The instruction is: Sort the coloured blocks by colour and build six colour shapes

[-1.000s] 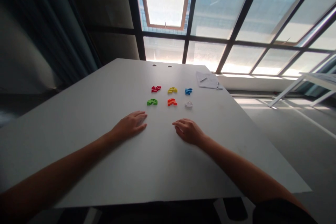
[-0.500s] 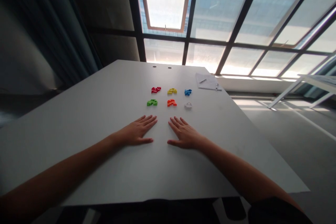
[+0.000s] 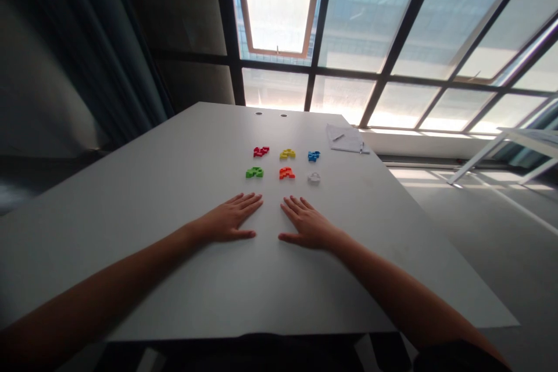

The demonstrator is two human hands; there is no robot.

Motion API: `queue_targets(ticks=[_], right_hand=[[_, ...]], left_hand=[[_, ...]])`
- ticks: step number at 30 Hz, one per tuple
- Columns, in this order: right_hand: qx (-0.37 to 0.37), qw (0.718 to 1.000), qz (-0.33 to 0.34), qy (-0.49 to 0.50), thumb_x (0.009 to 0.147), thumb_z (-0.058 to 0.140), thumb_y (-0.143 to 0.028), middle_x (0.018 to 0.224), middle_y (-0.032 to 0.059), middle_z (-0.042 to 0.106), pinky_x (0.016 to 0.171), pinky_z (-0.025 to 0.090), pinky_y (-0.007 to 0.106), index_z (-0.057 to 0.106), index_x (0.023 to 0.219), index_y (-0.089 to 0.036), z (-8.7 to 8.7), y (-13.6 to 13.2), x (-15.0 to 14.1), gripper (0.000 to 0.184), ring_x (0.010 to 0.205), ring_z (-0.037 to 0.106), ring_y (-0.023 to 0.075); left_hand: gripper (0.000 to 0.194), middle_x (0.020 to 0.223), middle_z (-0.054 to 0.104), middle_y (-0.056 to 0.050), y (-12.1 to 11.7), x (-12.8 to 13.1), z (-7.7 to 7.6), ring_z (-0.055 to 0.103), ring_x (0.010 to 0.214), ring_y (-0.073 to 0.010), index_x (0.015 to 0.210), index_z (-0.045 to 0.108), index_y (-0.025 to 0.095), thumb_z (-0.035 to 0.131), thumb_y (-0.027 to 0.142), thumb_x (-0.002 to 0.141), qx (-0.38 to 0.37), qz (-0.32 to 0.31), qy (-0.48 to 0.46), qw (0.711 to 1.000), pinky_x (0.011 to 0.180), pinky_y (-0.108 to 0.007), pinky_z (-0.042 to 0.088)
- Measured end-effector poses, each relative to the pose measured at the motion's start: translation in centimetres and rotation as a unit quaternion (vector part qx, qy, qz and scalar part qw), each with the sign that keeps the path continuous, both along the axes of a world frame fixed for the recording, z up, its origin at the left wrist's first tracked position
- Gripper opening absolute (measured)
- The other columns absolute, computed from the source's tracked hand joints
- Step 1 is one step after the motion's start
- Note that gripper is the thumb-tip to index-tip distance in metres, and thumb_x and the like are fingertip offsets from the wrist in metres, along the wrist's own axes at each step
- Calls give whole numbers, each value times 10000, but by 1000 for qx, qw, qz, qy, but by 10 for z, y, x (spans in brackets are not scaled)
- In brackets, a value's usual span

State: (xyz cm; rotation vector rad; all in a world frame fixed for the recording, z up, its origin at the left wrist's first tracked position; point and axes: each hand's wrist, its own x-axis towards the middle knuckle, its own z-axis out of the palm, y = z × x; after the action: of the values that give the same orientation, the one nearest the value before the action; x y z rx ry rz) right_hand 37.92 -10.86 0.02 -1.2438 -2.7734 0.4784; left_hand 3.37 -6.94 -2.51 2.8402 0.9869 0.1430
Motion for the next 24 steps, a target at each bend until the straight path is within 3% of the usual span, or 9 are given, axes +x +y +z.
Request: queue_targets(ticks=[24], right_hand=[[-4, 1000, -7, 9, 1057, 514, -902, 1895, 166, 230, 1461, 192, 580, 338, 1841, -163, 2, 0, -1, 1092, 1777, 203, 413]], left_hand=[[1064, 1883, 296, -150, 0, 1, 4, 304, 1755, -369, 1844, 326, 218, 441, 922, 1055, -14, 7, 5, 1000, 1445, -519, 219]])
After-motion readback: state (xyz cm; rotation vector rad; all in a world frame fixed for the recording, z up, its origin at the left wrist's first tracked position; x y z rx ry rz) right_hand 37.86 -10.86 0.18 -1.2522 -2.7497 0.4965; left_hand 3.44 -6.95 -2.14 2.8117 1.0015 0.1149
